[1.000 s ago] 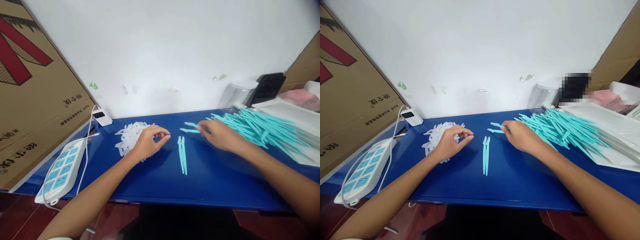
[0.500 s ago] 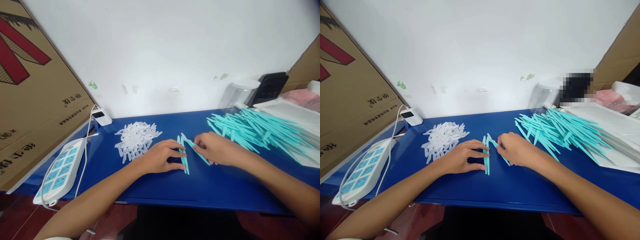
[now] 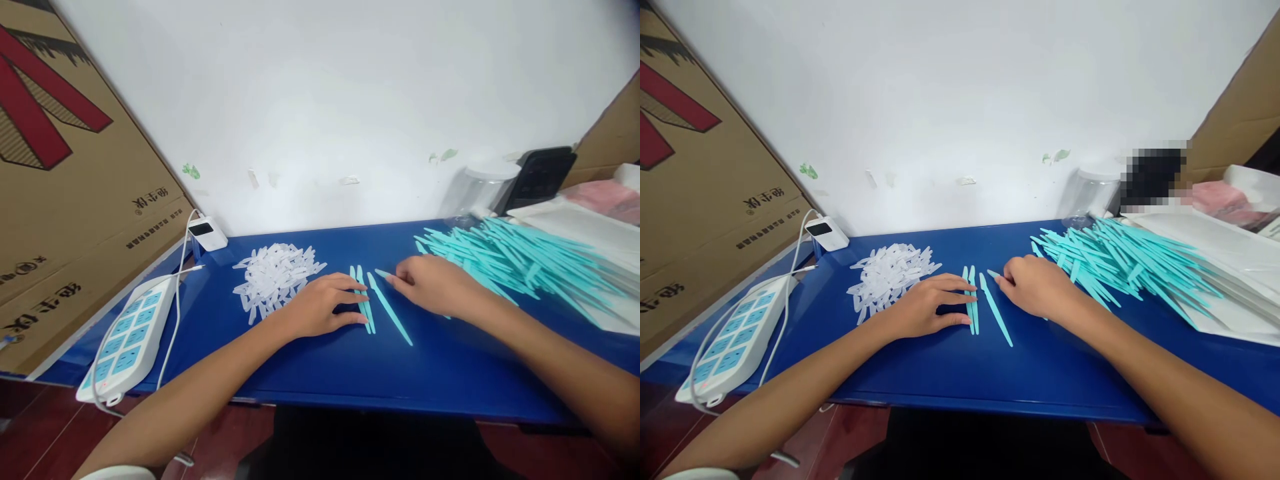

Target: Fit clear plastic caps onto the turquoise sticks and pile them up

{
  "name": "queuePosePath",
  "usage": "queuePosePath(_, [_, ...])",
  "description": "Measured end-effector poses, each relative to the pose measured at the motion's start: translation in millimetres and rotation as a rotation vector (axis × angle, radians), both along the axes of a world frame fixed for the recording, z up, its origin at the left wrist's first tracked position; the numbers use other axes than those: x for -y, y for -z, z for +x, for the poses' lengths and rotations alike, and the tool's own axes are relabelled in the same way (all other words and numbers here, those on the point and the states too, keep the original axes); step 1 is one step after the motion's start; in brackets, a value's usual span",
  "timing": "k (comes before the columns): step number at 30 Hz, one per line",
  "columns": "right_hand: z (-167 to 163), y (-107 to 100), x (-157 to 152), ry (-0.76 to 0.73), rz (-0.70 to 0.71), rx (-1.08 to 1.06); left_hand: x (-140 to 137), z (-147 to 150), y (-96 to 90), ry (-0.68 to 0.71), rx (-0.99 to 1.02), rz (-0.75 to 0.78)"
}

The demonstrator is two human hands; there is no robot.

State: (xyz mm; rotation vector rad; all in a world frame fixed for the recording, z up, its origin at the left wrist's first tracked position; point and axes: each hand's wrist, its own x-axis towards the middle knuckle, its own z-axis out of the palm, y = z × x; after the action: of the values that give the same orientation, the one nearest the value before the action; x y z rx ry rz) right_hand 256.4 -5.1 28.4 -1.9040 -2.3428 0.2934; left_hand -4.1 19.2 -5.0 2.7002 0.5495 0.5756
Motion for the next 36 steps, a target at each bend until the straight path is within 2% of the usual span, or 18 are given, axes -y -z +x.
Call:
queuePosePath(5, [-3, 8, 2, -0.062, -0.016, 0.003, 5, 2, -2.4, 0.036, -0.011, 0.010])
queuePosePath(15, [-5, 5, 7, -0.107, -0.098, -0.128, 6, 3, 0.2, 0.044, -0.014, 0.022])
queuePosePath(20, [-7, 15, 7, -0.127, -0.216, -0.320, 7, 2, 0.3, 0.040, -0.019, 0.013])
queuePosePath(26, [-14, 18, 4, -0.149, -0.136, -0.390, 2, 2, 3.8, 0.006, 0.047, 0.000])
queuePosePath(29, [4, 11, -8, -0.052, 0.005, -0.230, -9, -5, 0.3, -0.101, 0.095, 0.091])
queuePosePath(32, [35, 5, -23, 0.179, 0.128, 0.093, -26, -23, -7.5, -0.382, 0.030, 0.231])
queuePosePath(34, [54, 2, -32, 0.299, 0.070, 0.206, -39, -37, -12.6, -0.555, -0.062, 0.248])
queuePosePath(36, [67, -1, -38, 0.312, -0.043, 0.259, -49, -50, -15.8, -0.653, -0.125, 0.232])
